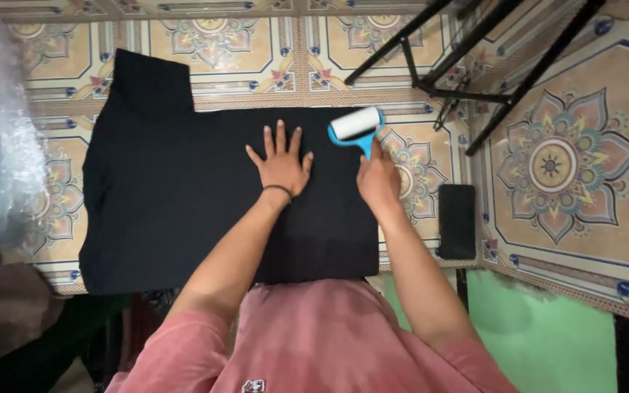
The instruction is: The person uses a lint roller on a black t-shirt laid on a table, then folds the t-shirt in half lengthwise and continues to roll it. The person folds the t-shirt again into a compact rectangle and smooths it with the lint roller before setting it down.
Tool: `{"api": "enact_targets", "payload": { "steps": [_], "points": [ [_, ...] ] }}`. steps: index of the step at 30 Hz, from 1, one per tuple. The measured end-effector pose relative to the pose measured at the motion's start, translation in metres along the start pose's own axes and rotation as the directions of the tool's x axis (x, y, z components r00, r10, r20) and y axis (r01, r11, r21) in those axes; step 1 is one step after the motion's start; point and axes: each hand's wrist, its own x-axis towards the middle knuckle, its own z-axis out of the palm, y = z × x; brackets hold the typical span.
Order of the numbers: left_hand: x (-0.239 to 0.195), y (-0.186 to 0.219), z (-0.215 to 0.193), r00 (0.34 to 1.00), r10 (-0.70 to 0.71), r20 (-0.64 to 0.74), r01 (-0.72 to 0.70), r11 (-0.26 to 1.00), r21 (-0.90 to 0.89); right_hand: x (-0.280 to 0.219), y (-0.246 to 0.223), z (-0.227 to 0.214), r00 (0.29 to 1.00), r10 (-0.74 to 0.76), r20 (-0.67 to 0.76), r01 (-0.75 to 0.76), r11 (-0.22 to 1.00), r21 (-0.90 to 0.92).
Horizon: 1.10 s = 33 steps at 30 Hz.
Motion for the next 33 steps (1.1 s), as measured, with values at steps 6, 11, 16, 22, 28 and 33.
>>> {"api": "enact_targets", "payload": {
  "steps": [6,11,16,22,28,33],
  "points": [
    [-0.01,0.001,-0.019,0.995,0.006,0.1,-0.008,1.0,0.023,0.035,-0.013,-0.007,0.997,-0.074,-0.02,0.074,0.997,-0.007],
    [-0.002,-0.018,0.013,0.996,-0.001,-0.087,-0.008,0.994,-0.108,0.023,-0.011,-0.005,0.983,-0.128,0.135,0.124,0.991,0.041],
    [0.003,-0.023,0.036,0.974,-0.009,-0.225,-0.027,0.987,-0.159,0.018,0.02,-0.03,0.967,-0.131,0.22,0.114,0.989,0.09],
    [0.004,-0.013,0.017,0.999,0.016,-0.052,-0.019,0.998,-0.061,0.049,0.055,-0.04,0.925,-0.166,0.341,0.164,0.986,0.035],
    [0.019,-0.048,0.022,0.995,0.049,-0.088,-0.065,0.978,-0.197,0.067,-0.001,-0.05,0.876,-0.199,0.438,0.238,0.971,-0.034],
    [0.013,-0.099,-0.001,0.981,0.02,-0.194,-0.048,0.988,-0.144,0.076,-0.034,-0.037,0.848,-0.298,0.438,0.325,0.946,0.015]
  ]
}}
